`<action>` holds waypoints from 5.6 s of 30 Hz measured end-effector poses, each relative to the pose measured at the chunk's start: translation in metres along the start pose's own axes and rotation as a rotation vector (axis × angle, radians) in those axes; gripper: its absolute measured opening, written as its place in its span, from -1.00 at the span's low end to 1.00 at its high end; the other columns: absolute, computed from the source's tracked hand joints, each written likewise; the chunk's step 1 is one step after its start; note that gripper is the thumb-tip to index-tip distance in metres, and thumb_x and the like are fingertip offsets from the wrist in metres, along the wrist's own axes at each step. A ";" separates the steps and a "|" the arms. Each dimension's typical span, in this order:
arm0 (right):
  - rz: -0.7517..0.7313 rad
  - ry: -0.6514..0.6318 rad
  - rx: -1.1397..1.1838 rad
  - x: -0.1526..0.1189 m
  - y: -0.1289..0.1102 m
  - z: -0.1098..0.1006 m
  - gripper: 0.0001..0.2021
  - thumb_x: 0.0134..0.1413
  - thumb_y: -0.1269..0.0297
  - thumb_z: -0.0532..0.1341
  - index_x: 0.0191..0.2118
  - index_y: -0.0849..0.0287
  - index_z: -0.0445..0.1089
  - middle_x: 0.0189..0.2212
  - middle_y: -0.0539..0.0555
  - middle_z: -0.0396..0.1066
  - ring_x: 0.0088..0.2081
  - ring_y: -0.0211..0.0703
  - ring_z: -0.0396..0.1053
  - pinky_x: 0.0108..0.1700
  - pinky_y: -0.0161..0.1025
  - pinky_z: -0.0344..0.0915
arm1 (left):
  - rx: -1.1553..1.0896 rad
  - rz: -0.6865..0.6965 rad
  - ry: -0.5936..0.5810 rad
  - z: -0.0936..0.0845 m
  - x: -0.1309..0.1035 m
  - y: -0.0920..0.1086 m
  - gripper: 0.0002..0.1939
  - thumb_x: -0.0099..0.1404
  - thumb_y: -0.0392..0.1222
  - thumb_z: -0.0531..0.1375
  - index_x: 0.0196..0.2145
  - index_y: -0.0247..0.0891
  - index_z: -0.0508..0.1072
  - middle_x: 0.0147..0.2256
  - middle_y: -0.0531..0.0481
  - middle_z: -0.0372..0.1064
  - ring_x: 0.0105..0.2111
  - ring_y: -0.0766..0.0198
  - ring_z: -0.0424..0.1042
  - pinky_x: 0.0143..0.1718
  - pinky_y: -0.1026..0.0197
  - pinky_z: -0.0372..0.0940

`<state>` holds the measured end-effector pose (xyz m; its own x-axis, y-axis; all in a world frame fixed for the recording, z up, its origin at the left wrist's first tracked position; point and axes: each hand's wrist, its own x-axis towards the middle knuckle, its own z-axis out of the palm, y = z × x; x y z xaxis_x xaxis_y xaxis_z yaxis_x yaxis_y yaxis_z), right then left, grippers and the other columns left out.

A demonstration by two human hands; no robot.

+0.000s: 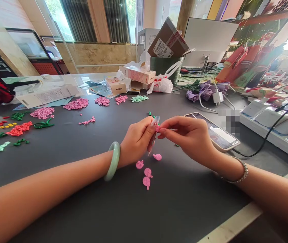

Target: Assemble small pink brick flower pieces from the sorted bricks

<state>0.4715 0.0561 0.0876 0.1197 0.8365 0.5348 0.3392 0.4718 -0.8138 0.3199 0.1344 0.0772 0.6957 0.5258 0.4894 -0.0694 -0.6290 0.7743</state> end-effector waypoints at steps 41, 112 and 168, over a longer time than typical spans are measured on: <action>-0.136 -0.592 -0.971 0.007 0.000 -0.009 -0.79 0.07 0.60 0.21 -0.49 0.20 0.46 -0.49 0.04 0.48 -0.47 -0.22 0.38 -0.39 -0.30 0.17 | -0.081 -0.146 0.079 -0.003 0.010 -0.004 -0.49 0.45 0.16 -0.06 -0.54 -0.22 0.18 -0.66 0.13 0.15 -0.70 0.44 0.18 -0.63 0.30 0.13; -0.314 -0.708 -0.824 0.213 0.046 0.120 -0.82 0.03 0.52 0.18 -0.31 0.30 0.55 -0.44 0.07 0.50 -0.40 -0.27 0.35 -0.28 -0.31 0.21 | 0.007 0.089 -0.230 -0.008 -0.004 0.003 -0.65 0.43 -0.07 -0.02 -0.51 -0.22 0.14 -0.55 0.12 0.16 -0.50 0.39 0.17 -0.37 0.32 0.13; 0.546 -0.538 -0.581 0.202 0.044 0.101 -0.71 -0.02 0.56 0.34 -0.60 0.21 0.27 -0.70 -0.10 0.21 -0.57 -0.37 0.18 -0.45 -0.37 0.32 | -0.017 0.077 -0.124 -0.006 -0.006 0.012 -0.62 0.41 -0.02 -0.03 -0.52 -0.24 0.19 -0.59 0.15 0.13 -0.56 0.44 0.12 -0.46 0.35 0.14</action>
<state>0.4166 0.2742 0.1371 0.0033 0.9840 -0.1780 0.7901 -0.1116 -0.6027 0.3109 0.1272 0.0859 0.7706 0.4008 0.4955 -0.1377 -0.6544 0.7435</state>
